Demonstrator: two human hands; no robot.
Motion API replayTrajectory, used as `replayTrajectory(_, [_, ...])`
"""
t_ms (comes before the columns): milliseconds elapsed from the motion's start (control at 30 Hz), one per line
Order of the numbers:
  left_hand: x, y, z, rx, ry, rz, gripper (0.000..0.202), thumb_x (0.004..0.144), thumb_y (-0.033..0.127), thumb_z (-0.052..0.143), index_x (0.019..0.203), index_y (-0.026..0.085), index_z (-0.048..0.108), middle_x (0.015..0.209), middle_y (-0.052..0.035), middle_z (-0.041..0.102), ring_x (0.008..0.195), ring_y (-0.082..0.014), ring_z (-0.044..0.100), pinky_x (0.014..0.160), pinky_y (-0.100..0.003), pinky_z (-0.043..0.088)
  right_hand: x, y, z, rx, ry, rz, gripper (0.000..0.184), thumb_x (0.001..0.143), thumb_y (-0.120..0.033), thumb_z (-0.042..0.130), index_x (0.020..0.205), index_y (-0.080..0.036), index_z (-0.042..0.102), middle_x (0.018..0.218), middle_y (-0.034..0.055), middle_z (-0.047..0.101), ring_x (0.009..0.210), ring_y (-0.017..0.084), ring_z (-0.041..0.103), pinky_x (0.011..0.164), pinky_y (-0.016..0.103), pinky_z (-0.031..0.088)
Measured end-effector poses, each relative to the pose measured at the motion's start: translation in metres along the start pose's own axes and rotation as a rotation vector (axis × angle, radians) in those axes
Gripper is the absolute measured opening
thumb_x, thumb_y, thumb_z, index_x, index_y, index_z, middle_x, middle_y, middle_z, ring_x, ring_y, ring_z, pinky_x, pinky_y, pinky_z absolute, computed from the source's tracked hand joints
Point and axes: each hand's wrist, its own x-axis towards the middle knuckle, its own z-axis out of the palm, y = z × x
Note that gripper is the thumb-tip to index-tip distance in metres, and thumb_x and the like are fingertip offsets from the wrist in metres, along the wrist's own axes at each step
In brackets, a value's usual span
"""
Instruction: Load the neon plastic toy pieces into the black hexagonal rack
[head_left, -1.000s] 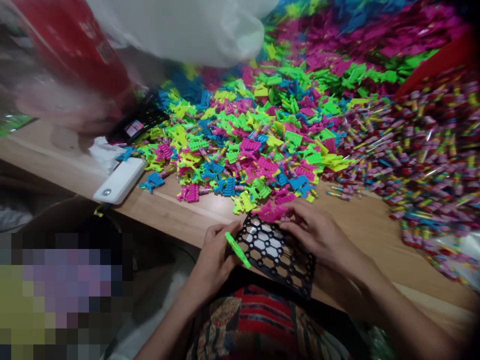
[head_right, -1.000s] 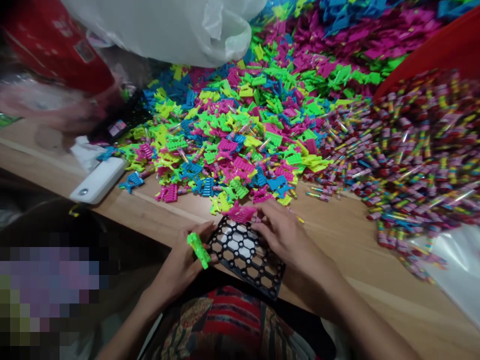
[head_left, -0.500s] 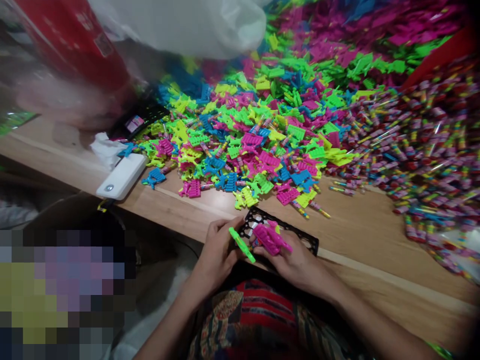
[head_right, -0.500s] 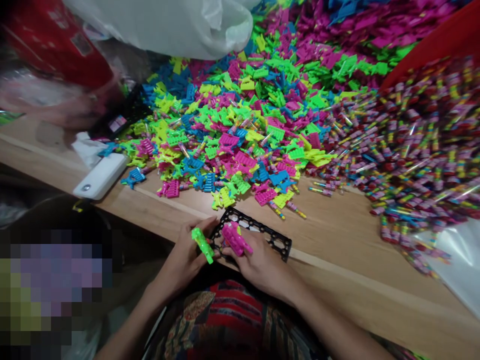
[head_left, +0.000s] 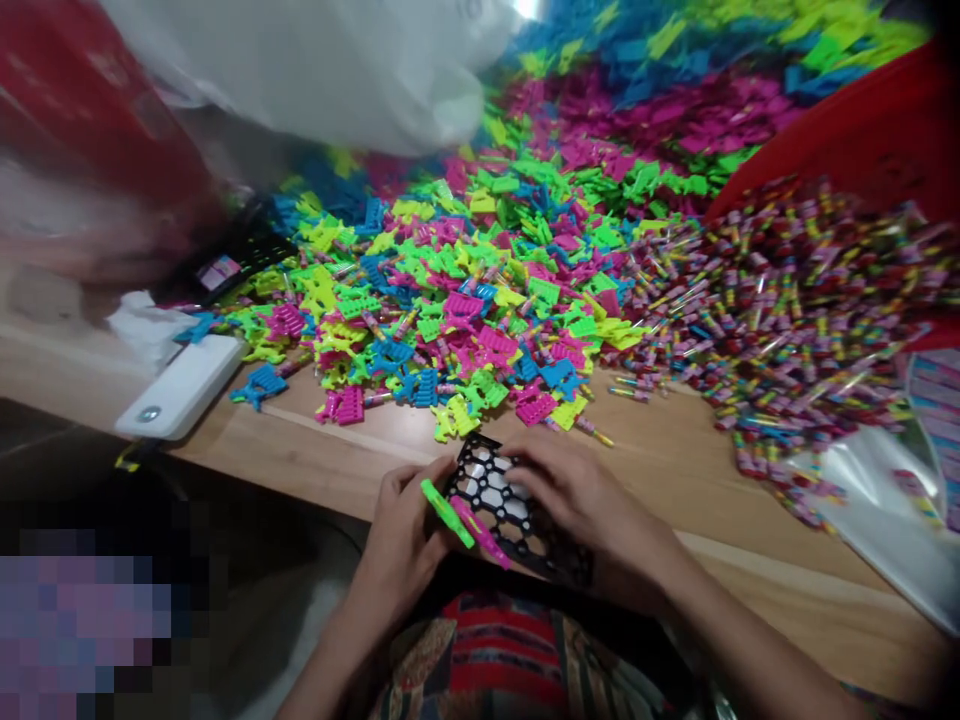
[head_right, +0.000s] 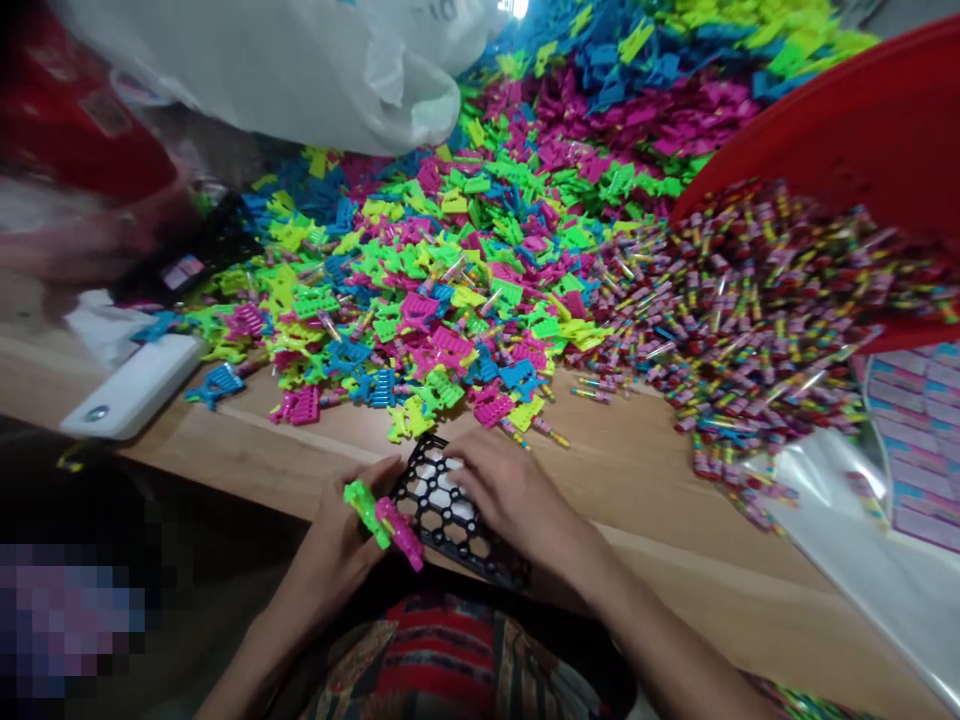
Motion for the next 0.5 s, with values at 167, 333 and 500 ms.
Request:
replayTrajectory(167, [0.0, -0.001, 0.002, -0.03, 0.013, 0.011, 0.059, 0.082, 0.028, 0.069, 0.139, 0.024, 0.054, 0.128, -0.0123, 0.054, 0.125, -0.0285, 0.051, 0.11, -0.05, 0.043, -0.007, 0.043, -0.018, -0.411, 0.105, 0.24, 0.01, 0.097, -0.025, 0.056, 0.101, -0.018, 0.063, 0.099, 0.0117, 0.068, 0.092, 0.028, 0.062, 0.077, 0.036, 0.045])
replayTrajectory(333, [0.0, -0.005, 0.008, -0.057, 0.049, 0.009, 0.067, 0.078, 0.033, 0.073, 0.141, 0.023, 0.052, 0.129, -0.0128, 0.052, 0.126, -0.0294, 0.053, 0.11, -0.049, 0.044, -0.013, 0.056, -0.015, -0.294, 0.12, 0.289, 0.021, 0.094, -0.022, 0.055, 0.113, -0.016, 0.063, 0.095, 0.0103, 0.069, 0.087, 0.026, 0.063, 0.075, 0.035, 0.047])
replayTrajectory(500, [-0.001, -0.004, 0.01, -0.015, 0.035, 0.011, 0.07, 0.078, 0.032, 0.074, 0.142, 0.023, 0.049, 0.13, -0.0138, 0.051, 0.126, -0.0309, 0.052, 0.11, -0.053, 0.042, -0.022, 0.026, -0.016, -0.037, 0.133, 0.258, 0.015, 0.096, -0.028, 0.053, 0.096, -0.019, 0.065, 0.092, 0.0076, 0.064, 0.087, 0.023, 0.06, 0.075, 0.033, 0.047])
